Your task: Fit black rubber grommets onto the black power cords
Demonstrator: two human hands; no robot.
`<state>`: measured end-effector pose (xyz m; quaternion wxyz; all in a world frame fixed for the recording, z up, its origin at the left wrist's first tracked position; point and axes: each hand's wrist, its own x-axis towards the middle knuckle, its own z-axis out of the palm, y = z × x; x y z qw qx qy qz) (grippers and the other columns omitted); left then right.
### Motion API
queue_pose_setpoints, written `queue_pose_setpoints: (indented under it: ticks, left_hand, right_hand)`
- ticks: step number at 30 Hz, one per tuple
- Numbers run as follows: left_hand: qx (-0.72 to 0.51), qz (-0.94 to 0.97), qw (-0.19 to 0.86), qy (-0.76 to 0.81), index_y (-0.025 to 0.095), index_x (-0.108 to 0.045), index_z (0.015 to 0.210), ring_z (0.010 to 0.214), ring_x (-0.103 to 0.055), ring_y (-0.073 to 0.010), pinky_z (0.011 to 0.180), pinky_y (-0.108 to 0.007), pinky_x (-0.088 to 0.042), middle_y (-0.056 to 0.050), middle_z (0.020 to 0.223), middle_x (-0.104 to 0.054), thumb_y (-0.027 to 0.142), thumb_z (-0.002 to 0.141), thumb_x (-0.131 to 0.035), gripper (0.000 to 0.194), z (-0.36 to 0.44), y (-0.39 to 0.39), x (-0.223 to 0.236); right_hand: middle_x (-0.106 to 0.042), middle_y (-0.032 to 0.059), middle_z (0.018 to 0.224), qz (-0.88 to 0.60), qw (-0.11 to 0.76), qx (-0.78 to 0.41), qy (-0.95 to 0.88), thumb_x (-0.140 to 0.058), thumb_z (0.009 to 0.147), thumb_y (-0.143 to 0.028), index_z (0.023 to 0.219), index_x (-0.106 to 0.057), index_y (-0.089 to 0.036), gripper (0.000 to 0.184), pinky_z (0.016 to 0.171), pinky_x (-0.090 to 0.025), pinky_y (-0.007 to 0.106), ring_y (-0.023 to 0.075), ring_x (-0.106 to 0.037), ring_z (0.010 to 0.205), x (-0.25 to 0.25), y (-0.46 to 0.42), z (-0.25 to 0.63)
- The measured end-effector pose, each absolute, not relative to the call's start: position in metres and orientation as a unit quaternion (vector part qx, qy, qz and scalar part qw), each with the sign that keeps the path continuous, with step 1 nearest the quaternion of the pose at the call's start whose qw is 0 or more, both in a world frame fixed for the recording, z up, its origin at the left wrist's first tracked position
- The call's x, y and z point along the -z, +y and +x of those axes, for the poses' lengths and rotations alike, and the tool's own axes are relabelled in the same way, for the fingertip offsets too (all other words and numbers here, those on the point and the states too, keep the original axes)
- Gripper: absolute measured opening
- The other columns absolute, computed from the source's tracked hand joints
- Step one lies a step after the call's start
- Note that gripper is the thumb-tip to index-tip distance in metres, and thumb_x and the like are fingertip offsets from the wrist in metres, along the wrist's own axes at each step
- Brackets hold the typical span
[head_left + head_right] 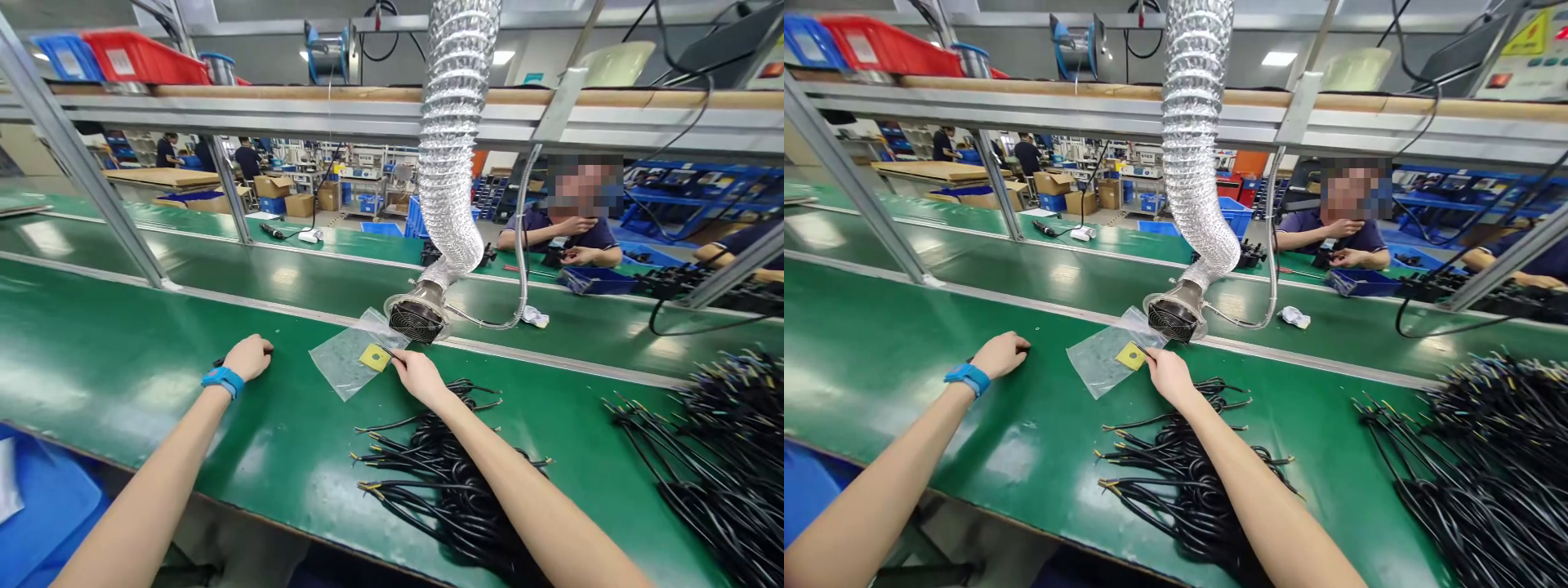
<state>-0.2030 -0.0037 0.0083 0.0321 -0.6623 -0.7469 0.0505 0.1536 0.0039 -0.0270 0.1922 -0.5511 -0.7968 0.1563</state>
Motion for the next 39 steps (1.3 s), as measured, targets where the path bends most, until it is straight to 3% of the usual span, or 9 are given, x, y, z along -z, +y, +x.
queue_pose_setpoints:
  ticks: [3, 8, 13, 18, 20, 23, 28, 33, 39]
  left_hand:
    - [-0.066, -0.656, 0.044, -0.750, 0.018, -0.073, 0.106, 0.102, -0.066, -0.0270, 0.085, -0.032, -0.051, -0.012, 0.114, -0.068, 0.011, 0.083, -0.043, 0.039, -0.199, -0.007, -0.008]
    - [-0.102, -0.678, 0.067, -0.724, 0.019, -0.066, 0.122, 0.102, -0.066, -0.0282, 0.081, -0.034, -0.052, -0.015, 0.117, -0.066, 0.004, 0.081, -0.037, 0.053, -0.192, -0.007, -0.007]
    - [-0.120, -0.686, 0.074, -0.713, 0.015, -0.074, 0.102, 0.100, -0.066, -0.0297, 0.081, -0.035, -0.051, -0.016, 0.109, -0.069, 0.014, 0.087, -0.039, 0.038, -0.187, -0.004, -0.007]
    - [-0.081, -0.686, 0.092, -0.717, 0.017, -0.072, 0.106, 0.099, -0.066, -0.0276, 0.079, -0.032, -0.051, -0.014, 0.107, -0.068, 0.007, 0.083, -0.038, 0.042, -0.179, -0.003, -0.009]
    - [0.012, -0.701, 0.074, -0.710, 0.017, -0.069, 0.114, 0.098, -0.066, -0.0271, 0.081, -0.033, -0.051, -0.013, 0.107, -0.069, 0.012, 0.085, -0.041, 0.040, -0.167, 0.002, -0.009]
    - [0.256, -0.708, -0.044, -0.657, 0.016, -0.069, 0.114, 0.088, -0.066, -0.0232, 0.082, -0.033, -0.052, -0.009, 0.096, -0.071, 0.019, 0.082, -0.053, 0.036, -0.134, 0.016, -0.006]
    - [0.521, -0.558, -0.404, -0.504, 0.013, -0.072, 0.101, 0.071, -0.063, -0.0158, 0.072, -0.029, -0.052, -0.005, 0.080, -0.071, 0.020, 0.070, -0.070, 0.032, -0.066, 0.039, 0.014]
    - [0.560, -0.483, -0.496, -0.455, 0.010, -0.072, 0.098, 0.072, -0.065, -0.0160, 0.072, -0.031, -0.053, -0.009, 0.084, -0.073, 0.035, 0.069, -0.077, 0.039, -0.035, 0.036, 0.042]
    - [0.538, -0.421, -0.627, -0.375, 0.009, -0.072, 0.100, 0.077, -0.068, -0.0167, 0.077, -0.031, -0.053, -0.011, 0.086, -0.073, 0.034, 0.063, -0.086, 0.047, -0.028, 0.021, 0.053]
  right_hand:
    - [-0.069, 0.0059, 0.121, -0.552, 0.225, -0.153, -0.789, -0.047, 0.096, -0.021, 0.124, -0.065, -0.023, 0.033, 0.087, -0.047, 0.026, 0.0205, -0.065, 0.107, 0.036, 0.001, 0.153]
    - [-0.073, 0.0054, 0.103, -0.545, 0.190, -0.112, -0.809, -0.043, 0.099, -0.027, 0.105, -0.073, -0.023, 0.030, 0.079, -0.047, 0.025, 0.0184, -0.067, 0.095, 0.038, -0.001, 0.152]
    - [-0.070, 0.0055, 0.100, -0.547, 0.140, -0.069, -0.822, -0.043, 0.099, -0.025, 0.102, -0.073, -0.022, 0.031, 0.074, -0.045, 0.023, 0.0161, -0.066, 0.089, 0.041, 0.001, 0.151]
    - [-0.069, 0.0076, 0.096, -0.521, 0.105, -0.060, -0.845, -0.044, 0.096, -0.020, 0.094, -0.074, -0.019, 0.031, 0.071, -0.044, 0.024, 0.0173, -0.066, 0.085, 0.047, 0.003, 0.152]
    - [-0.069, 0.0093, 0.093, -0.513, 0.096, -0.056, -0.851, -0.044, 0.094, -0.018, 0.089, -0.074, -0.017, 0.030, 0.069, -0.043, 0.025, 0.0182, -0.066, 0.082, 0.047, 0.004, 0.150]
    - [-0.070, 0.0112, 0.090, -0.508, 0.093, -0.051, -0.855, -0.046, 0.092, -0.016, 0.082, -0.074, -0.015, 0.029, 0.068, -0.043, 0.025, 0.0190, -0.066, 0.079, 0.047, 0.004, 0.148]
    - [-0.070, 0.0082, 0.090, -0.516, 0.165, -0.044, -0.840, -0.041, 0.094, -0.020, 0.086, -0.071, -0.017, 0.031, 0.070, -0.045, 0.025, 0.0178, -0.066, 0.080, 0.049, 0.003, 0.152]
    - [-0.071, 0.0065, 0.084, -0.471, 0.419, -0.135, -0.764, -0.039, 0.095, -0.037, 0.087, -0.068, -0.019, 0.035, 0.069, -0.048, 0.025, 0.0179, -0.065, 0.074, 0.054, 0.008, 0.159]
    - [-0.071, 0.0070, 0.082, -0.444, 0.421, -0.210, -0.763, -0.039, 0.094, -0.041, 0.081, -0.066, -0.019, 0.037, 0.068, -0.047, 0.027, 0.0192, -0.064, 0.073, 0.053, 0.008, 0.154]
